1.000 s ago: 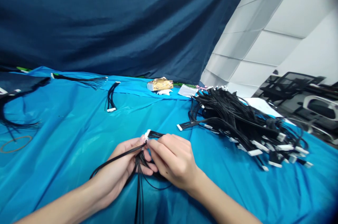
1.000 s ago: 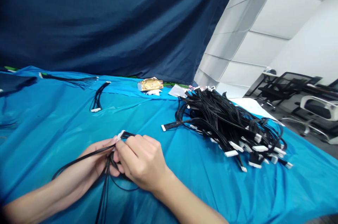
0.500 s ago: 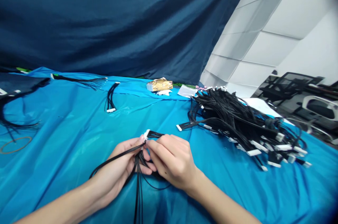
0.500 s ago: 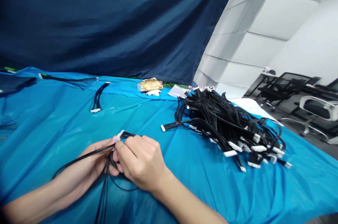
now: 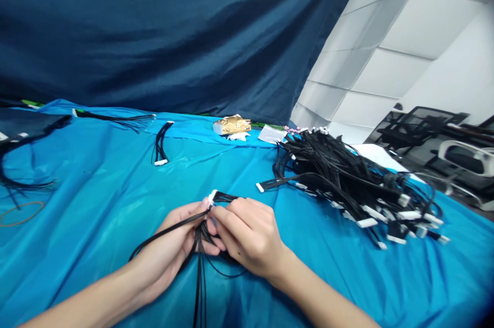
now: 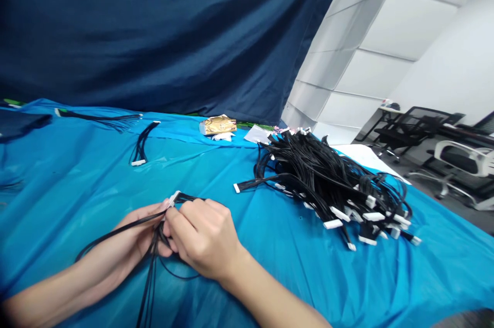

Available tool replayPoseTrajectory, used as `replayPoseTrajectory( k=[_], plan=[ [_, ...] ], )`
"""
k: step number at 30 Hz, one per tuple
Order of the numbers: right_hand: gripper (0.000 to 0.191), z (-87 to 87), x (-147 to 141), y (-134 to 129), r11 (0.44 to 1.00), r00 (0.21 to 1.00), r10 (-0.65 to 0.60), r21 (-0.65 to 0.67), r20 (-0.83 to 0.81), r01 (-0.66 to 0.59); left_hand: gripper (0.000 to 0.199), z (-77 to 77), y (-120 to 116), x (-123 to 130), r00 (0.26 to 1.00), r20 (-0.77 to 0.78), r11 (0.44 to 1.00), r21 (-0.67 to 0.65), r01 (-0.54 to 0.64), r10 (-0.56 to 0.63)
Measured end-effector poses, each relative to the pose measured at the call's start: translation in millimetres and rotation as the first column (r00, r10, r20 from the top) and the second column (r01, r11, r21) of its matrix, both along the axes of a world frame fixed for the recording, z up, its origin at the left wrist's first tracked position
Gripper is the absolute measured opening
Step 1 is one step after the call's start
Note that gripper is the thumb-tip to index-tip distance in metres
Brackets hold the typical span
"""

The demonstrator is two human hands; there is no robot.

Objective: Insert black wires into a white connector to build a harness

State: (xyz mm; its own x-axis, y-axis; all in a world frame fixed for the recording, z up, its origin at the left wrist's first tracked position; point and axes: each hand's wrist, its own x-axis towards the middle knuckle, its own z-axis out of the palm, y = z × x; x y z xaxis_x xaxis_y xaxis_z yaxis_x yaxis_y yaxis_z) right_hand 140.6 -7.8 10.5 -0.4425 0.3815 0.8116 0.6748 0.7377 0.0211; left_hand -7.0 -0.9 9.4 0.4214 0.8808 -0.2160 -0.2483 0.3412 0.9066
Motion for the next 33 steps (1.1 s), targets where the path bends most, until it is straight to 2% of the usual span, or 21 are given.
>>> replayPoseTrajectory(
  k=[5, 12, 15, 22, 24, 27, 30, 33],
  plan=[
    [0.016, 1.3, -1, 1, 1.0, 1.0, -0.011, 0.014, -0.006, 0.011, 0.017, -1.2, 2, 0, 1.0, 0.017, 1.0, -0.021, -0.022, 0.023],
    [0.014, -0.6, 1, 2, 0.999, 1.0, 0.008, 0.037, -0.024, -0.007, 0.016, -16.0, 13, -3, 0.999, -0.003, 0.997, -0.069, -0.038, 0.038],
    [0.012, -1.3, 1, 1, 0.999, 0.998, 0.018, 0.034, -0.057, -0.016, 0.014, -12.8, 12, -4, 0.999, 0.0, 0.996, -0.069, -0.048, 0.048],
    [0.028, 4.8, 3, -4, 0.998, 0.958, -0.02, 0.05, -0.287, 0.035, 0.013, 0.8, 5, -2, 0.993, 0.002, 0.987, -0.111, -0.115, 0.116],
    [0.028, 6.7, 3, -4, 0.998, 0.925, -0.043, 0.021, -0.377, 0.055, 0.013, 2.4, 5, -1, 0.992, 0.001, 0.984, -0.126, -0.129, 0.13],
    [0.022, 8.1, 4, -4, 0.992, 0.84, -0.083, -0.123, -0.536, 0.02, 0.011, 3.5, 6, -1, 0.99, -0.001, 0.981, -0.13, -0.143, 0.144],
    [0.015, 9.9, 6, -3, 0.951, 0.727, -0.149, -0.3, -0.67, -0.082, 0.011, 3.7, 8, -1, 0.983, -0.007, 0.975, -0.126, -0.181, 0.181],
    [0.012, 12.9, 7, -2, 0.898, 0.625, -0.166, -0.379, -0.763, -0.225, 0.01, 3.0, 9, -2, 0.963, 0.002, 0.958, -0.103, -0.266, 0.268]
  ],
)
